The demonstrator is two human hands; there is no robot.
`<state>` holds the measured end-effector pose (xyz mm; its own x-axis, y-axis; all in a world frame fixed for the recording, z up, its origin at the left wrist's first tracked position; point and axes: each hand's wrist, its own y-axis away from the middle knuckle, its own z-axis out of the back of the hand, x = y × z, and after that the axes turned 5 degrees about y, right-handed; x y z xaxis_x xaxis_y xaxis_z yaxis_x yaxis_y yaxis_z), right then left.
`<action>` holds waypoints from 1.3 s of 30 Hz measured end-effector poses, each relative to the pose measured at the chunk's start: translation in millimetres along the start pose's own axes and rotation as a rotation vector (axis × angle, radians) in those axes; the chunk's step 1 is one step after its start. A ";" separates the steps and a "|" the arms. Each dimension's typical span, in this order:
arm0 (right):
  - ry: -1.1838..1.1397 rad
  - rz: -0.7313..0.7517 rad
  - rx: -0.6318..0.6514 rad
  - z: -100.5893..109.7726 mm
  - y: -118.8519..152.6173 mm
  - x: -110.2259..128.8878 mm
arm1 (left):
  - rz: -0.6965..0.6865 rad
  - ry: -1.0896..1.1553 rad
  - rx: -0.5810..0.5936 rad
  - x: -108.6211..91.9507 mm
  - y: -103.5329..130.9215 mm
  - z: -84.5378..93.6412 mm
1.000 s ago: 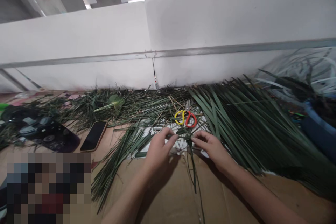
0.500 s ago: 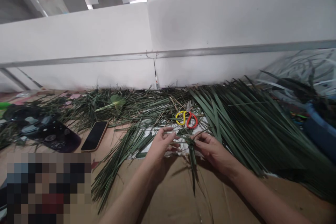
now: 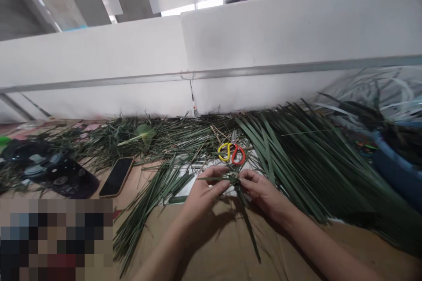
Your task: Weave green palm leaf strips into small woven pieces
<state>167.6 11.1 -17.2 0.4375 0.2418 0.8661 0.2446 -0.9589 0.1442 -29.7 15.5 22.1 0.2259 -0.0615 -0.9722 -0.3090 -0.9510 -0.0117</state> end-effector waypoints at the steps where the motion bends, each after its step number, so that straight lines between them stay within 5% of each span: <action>1: 0.003 -0.017 0.020 0.4 0.2 -1.9 | -0.045 -0.063 0.007 -0.2 2.3 -1.5; 7: -0.014 -0.105 0.083 3.2 1.6 -7.2 | -0.202 -0.323 0.107 -6.7 4.3 3.1; 19: -0.019 -0.154 0.087 -8.1 8.3 1.3 | -0.178 -0.339 0.106 -8.4 2.1 -2.7; 30: -0.008 -0.135 0.078 -5.9 6.6 -3.2 | -0.127 -0.279 0.075 -6.3 1.9 -5.0; 39: -0.010 -0.127 0.093 -10.6 9.0 0.7 | 0.033 -0.022 -0.006 1.1 4.2 -10.9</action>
<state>161.0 1.1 -10.2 0.4063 0.3619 0.8390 0.3771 -0.9028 0.2068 -20.7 8.1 23.5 0.1948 -0.0866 -0.9770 -0.3101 -0.9504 0.0224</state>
